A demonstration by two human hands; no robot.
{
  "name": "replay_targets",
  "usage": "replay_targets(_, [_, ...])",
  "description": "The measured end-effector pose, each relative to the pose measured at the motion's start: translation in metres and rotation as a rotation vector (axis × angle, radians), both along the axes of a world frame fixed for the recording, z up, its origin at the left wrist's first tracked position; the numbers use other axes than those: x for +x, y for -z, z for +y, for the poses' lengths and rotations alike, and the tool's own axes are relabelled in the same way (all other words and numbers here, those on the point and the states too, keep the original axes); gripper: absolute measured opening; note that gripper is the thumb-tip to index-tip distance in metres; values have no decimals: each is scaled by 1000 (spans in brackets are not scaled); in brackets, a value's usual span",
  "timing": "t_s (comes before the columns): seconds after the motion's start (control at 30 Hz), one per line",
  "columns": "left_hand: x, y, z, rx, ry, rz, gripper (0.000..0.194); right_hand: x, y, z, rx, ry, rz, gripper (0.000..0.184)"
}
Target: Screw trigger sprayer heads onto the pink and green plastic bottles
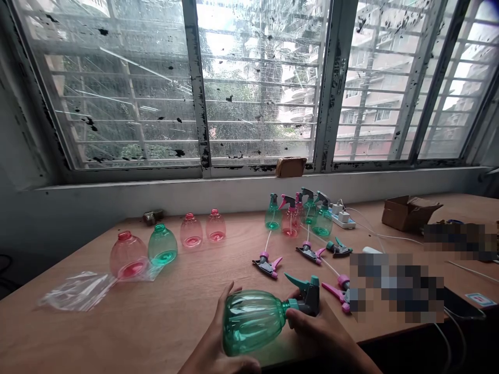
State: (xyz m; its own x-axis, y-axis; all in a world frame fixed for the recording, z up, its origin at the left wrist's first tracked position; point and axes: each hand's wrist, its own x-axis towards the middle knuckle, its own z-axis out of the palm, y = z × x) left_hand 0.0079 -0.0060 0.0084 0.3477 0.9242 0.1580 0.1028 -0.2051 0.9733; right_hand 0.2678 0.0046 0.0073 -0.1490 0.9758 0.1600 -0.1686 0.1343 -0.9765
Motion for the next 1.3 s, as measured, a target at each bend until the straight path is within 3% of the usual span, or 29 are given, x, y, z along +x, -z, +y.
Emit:
replay_targets(0.17, [-4,-9,1,-28,-37,31,92,1,3,2,8,-15,-17,48])
replay_targets(0.23, [-4,-11,1,-56,-64,54,87,1,4,2,13,-17,-18,48])
replay_targets(0.5, [-5,-5,0,42,63,114,120,0,7,3,9,-4,21,46])
replay_targets(0.73, [-7,-3,5,2,-7,71,86,2,8,2,36,-13,-24,48])
replay_targets(0.8, [-7,-3,6,-14,15,68,87,1,8,2,30,-18,-26,48])
replay_targets(0.97, [-6,0,5,1,78,47,117,2,7,1,18,-6,-56,48])
replay_targets(1.03, [-5,-3,4,-10,80,43,120,2,8,1,23,4,-67,47])
replay_targets(1.23, [-4,-16,-1,-50,-36,83,88,3,11,1,15,-15,-69,47])
replay_targets(1.3, [-4,-16,-2,-63,-61,97,88,3,12,1,26,-4,-56,47])
